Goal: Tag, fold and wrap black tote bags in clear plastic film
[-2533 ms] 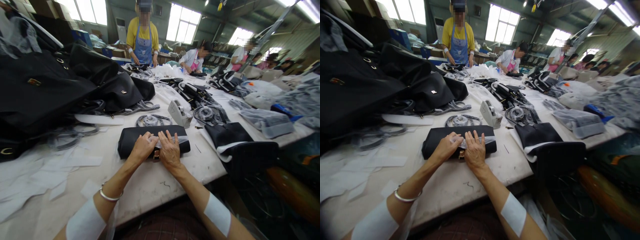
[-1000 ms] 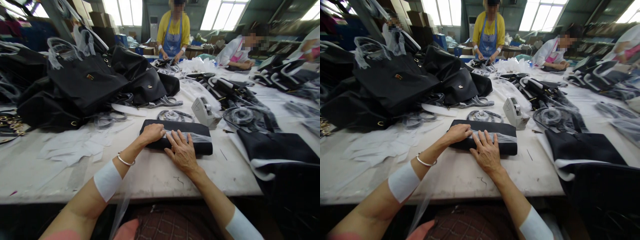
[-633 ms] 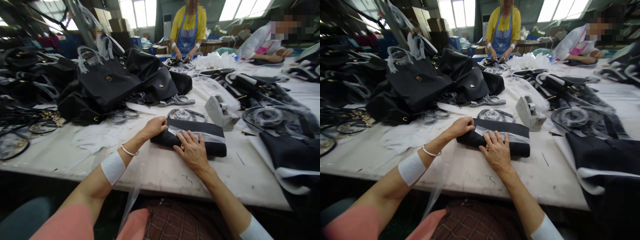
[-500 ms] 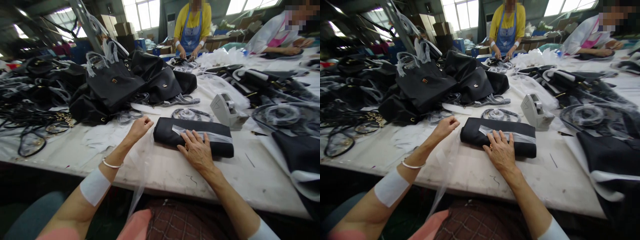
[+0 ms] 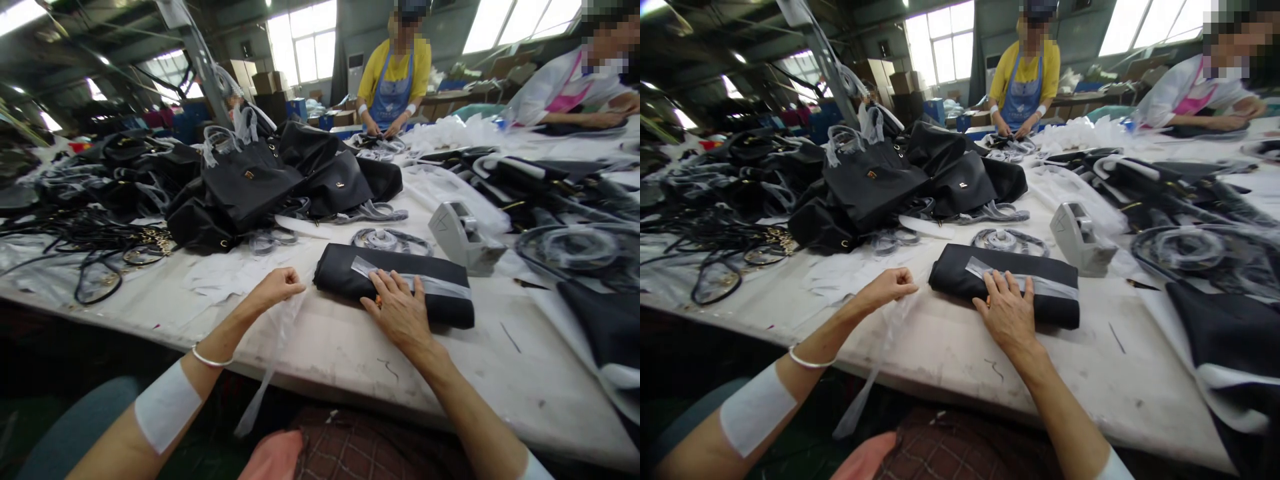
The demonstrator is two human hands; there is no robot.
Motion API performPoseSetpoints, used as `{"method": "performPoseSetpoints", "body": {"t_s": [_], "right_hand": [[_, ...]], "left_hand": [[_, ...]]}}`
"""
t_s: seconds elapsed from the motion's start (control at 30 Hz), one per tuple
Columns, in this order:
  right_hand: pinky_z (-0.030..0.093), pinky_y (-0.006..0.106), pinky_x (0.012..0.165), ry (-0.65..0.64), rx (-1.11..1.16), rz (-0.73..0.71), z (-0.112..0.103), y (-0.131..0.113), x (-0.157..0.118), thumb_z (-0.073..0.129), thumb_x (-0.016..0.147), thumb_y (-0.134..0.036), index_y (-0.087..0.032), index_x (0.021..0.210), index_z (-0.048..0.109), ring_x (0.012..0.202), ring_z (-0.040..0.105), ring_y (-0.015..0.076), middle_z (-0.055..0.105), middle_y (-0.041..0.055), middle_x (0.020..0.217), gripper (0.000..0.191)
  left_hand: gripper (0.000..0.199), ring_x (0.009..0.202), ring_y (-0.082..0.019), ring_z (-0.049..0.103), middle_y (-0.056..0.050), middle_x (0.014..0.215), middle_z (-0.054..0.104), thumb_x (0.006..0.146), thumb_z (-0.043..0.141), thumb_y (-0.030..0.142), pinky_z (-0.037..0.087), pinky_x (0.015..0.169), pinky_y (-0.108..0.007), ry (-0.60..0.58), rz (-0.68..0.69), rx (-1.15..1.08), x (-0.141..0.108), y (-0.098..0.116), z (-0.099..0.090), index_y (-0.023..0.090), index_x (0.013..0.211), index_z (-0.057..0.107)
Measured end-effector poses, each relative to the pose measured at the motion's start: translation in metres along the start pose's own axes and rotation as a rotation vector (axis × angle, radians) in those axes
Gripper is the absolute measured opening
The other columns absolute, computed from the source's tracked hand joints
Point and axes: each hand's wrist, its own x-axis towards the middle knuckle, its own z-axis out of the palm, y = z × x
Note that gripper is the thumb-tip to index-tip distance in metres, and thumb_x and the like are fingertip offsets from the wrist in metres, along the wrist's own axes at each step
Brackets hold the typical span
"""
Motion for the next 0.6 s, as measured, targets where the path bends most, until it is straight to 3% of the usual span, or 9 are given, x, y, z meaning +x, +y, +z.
{"method": "performPoseSetpoints", "body": {"t_s": [0.2, 0.3, 0.37, 0.43, 0.5, 0.6], "right_hand": [[0.012, 0.062, 0.113, 0.014, -0.007, 0.005, 0.0, 0.0, -0.001, 0.063, 0.089, -0.04, -0.019, 0.132, 0.054, 0.129, 0.046, 0.0352, 0.058, 0.0105, 0.136, 0.049], [0.012, 0.062, 0.113, 0.033, 0.002, 0.0, 0.0, 0.0, -0.002, 0.063, 0.089, -0.039, -0.02, 0.131, 0.055, 0.129, 0.046, 0.0349, 0.058, 0.0108, 0.135, 0.047], [0.013, 0.062, 0.113, 0.048, 0.014, 0.002, 0.0, -0.001, -0.002, 0.063, 0.089, -0.038, -0.02, 0.131, 0.056, 0.128, 0.046, 0.035, 0.059, 0.0114, 0.135, 0.046], [0.013, 0.063, 0.112, 0.062, 0.025, 0.007, -0.001, -0.002, -0.003, 0.062, 0.089, -0.038, -0.02, 0.13, 0.056, 0.128, 0.047, 0.0357, 0.059, 0.0122, 0.134, 0.045], [0.015, 0.064, 0.111, 0.073, 0.029, 0.005, -0.001, -0.002, -0.002, 0.062, 0.089, -0.037, -0.021, 0.129, 0.057, 0.127, 0.047, 0.0362, 0.06, 0.0123, 0.133, 0.043], [0.019, 0.064, 0.109, 0.068, 0.02, 0.01, -0.002, -0.002, -0.001, 0.062, 0.089, -0.036, -0.022, 0.129, 0.058, 0.124, 0.05, 0.0364, 0.062, 0.013, 0.129, 0.043]], "left_hand": [[0.031, 0.049, -0.012, 0.046, 0.004, 0.057, 0.049, 0.063, 0.059, 0.043, 0.034, 0.047, -0.021, -0.019, -0.053, -0.168, -0.018, 0.007, -0.021, 0.018, 0.077, 0.048], [0.041, 0.049, -0.01, 0.045, 0.006, 0.06, 0.049, 0.068, 0.066, 0.041, 0.034, 0.047, -0.019, -0.078, -0.003, -0.297, -0.02, 0.032, -0.036, 0.017, 0.098, 0.053], [0.039, 0.051, -0.008, 0.044, 0.004, 0.062, 0.05, 0.07, 0.07, 0.039, 0.032, 0.047, -0.018, -0.131, 0.088, -0.342, -0.011, 0.055, -0.036, 0.015, 0.099, 0.058], [0.031, 0.052, -0.008, 0.046, 0.002, 0.065, 0.053, 0.073, 0.069, 0.038, 0.034, 0.047, -0.017, -0.192, 0.18, -0.327, 0.006, 0.08, -0.02, 0.013, 0.09, 0.063], [0.023, 0.052, -0.009, 0.049, 0.001, 0.065, 0.055, 0.076, 0.065, 0.032, 0.037, 0.047, -0.017, -0.294, 0.22, -0.289, 0.029, 0.102, 0.01, 0.012, 0.088, 0.063], [0.025, 0.057, -0.012, 0.059, -0.001, 0.069, 0.062, 0.08, 0.053, 0.02, 0.047, 0.053, -0.02, -0.488, 0.22, -0.207, 0.058, 0.123, 0.056, 0.011, 0.103, 0.059]]}}
